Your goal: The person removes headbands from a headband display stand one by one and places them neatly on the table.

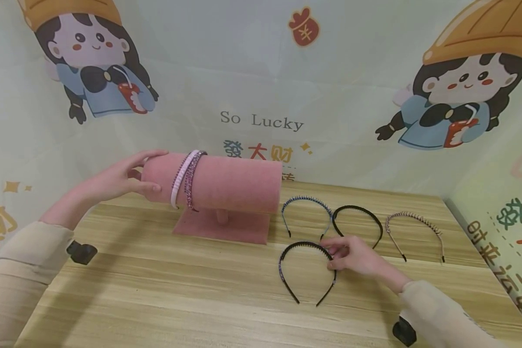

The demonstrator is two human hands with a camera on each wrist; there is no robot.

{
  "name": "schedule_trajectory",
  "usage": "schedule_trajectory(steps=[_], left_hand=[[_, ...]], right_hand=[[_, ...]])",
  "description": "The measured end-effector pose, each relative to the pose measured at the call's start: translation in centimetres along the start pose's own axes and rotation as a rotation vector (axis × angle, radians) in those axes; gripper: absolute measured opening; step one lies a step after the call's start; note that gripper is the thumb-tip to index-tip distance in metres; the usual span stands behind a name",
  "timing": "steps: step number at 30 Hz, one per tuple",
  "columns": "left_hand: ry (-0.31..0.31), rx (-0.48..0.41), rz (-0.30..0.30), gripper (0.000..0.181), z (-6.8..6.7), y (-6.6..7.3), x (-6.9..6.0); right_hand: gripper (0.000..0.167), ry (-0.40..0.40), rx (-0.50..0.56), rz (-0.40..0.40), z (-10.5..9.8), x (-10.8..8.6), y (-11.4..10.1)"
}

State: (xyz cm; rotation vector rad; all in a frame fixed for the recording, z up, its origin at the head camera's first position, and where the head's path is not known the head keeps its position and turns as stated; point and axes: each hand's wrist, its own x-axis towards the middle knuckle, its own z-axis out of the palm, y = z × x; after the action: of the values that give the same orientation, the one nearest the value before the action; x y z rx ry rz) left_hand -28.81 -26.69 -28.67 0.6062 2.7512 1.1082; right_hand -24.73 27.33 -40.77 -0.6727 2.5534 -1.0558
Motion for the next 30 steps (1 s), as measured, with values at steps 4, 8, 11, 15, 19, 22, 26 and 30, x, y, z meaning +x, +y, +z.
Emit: schedule_trajectory(steps=[4,8,11,15,19,22,26,30], left_hand=[[0.0,-0.005,0.008,0.081,0.0,0.1,0.0],[0.002,0.0,0.015,0.081,0.1,0.0,0.0],[0.002,0.0,0.017,0.081,0.1,0.0,0.0],[0.002,-0.002,0.013,0.081,0.1,-0.1,0.0],[0.003,0.004,0.003,0.082,0.1,-0.1,0.0],[0.006,0.006,0.001,0.082,0.1,0.0,0.1],[0.006,0.003,0.007,0.082,0.0,0.1,0.1],[0.016,0.004,-0.003,0.08,0.1,0.0,0.0]], right_hand=[[0.058,0.0,-0.01,-0.001,0.0,0.0,0.2],[0.057,-0.001,-0.006,0.001,-0.1,-0.1,0.1],[0.057,0.001,-0.009,0.002,-0.1,-0.2,-0.1],[0.058,0.004,-0.031,-0.004,0.0,-0.3,-0.2],[0.062,0.003,-0.069,-0.03,-0.1,-0.6,-0.3],[0.067,0.004,-0.101,-0.058,-0.4,-1.1,-0.4],[0.074,-0.013,-0.101,-0.085,-0.9,-1.6,-0.6],[0.079,-0.037,-0.074,-0.084,-1.3,-2.1,-0.8]])
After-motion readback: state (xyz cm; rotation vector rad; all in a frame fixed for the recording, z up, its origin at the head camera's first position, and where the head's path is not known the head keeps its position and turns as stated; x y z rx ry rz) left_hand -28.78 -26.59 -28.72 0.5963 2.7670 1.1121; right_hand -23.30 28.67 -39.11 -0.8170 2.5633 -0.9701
